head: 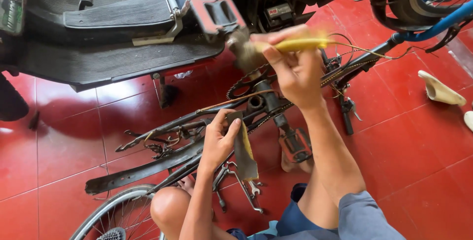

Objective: Performing final inspection and cleanup on a bicycle frame using a brush and a scraper to remove debris.

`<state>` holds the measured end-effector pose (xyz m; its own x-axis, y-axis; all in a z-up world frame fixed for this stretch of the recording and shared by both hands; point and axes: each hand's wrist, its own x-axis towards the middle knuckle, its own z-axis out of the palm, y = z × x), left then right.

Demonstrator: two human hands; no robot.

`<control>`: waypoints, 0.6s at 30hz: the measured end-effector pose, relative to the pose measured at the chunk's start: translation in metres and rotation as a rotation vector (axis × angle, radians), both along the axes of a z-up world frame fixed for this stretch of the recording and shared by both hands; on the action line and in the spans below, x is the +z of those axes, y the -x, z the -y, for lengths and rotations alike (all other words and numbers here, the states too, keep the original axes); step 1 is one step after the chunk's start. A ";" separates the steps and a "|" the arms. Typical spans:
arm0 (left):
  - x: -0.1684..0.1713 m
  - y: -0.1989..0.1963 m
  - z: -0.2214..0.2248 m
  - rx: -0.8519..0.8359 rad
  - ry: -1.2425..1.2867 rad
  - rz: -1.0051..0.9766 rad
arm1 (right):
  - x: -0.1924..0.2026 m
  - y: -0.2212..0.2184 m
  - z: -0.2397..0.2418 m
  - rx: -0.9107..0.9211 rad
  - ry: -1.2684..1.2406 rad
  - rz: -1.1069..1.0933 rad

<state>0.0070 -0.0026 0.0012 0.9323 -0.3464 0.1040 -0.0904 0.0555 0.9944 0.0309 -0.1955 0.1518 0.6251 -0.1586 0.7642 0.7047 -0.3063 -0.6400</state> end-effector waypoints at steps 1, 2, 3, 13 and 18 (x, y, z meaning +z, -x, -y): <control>-0.001 -0.001 0.000 -0.002 -0.003 0.006 | -0.007 0.004 0.001 0.029 0.041 -0.128; 0.000 -0.001 0.001 -0.001 -0.001 0.007 | -0.001 0.006 -0.002 0.030 0.043 -0.127; 0.002 0.000 0.001 0.000 -0.008 0.010 | 0.006 0.007 -0.006 0.008 0.047 -0.079; 0.020 0.005 0.001 0.021 -0.008 0.068 | -0.014 0.002 -0.025 0.315 0.445 0.236; 0.006 0.000 0.004 0.032 -0.003 0.104 | 0.012 0.021 -0.057 0.285 0.686 0.270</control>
<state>0.0074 -0.0065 0.0071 0.9270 -0.3175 0.1998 -0.1946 0.0483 0.9797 0.0102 -0.1384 0.1636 0.3502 0.5414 0.7644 0.9192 -0.3554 -0.1694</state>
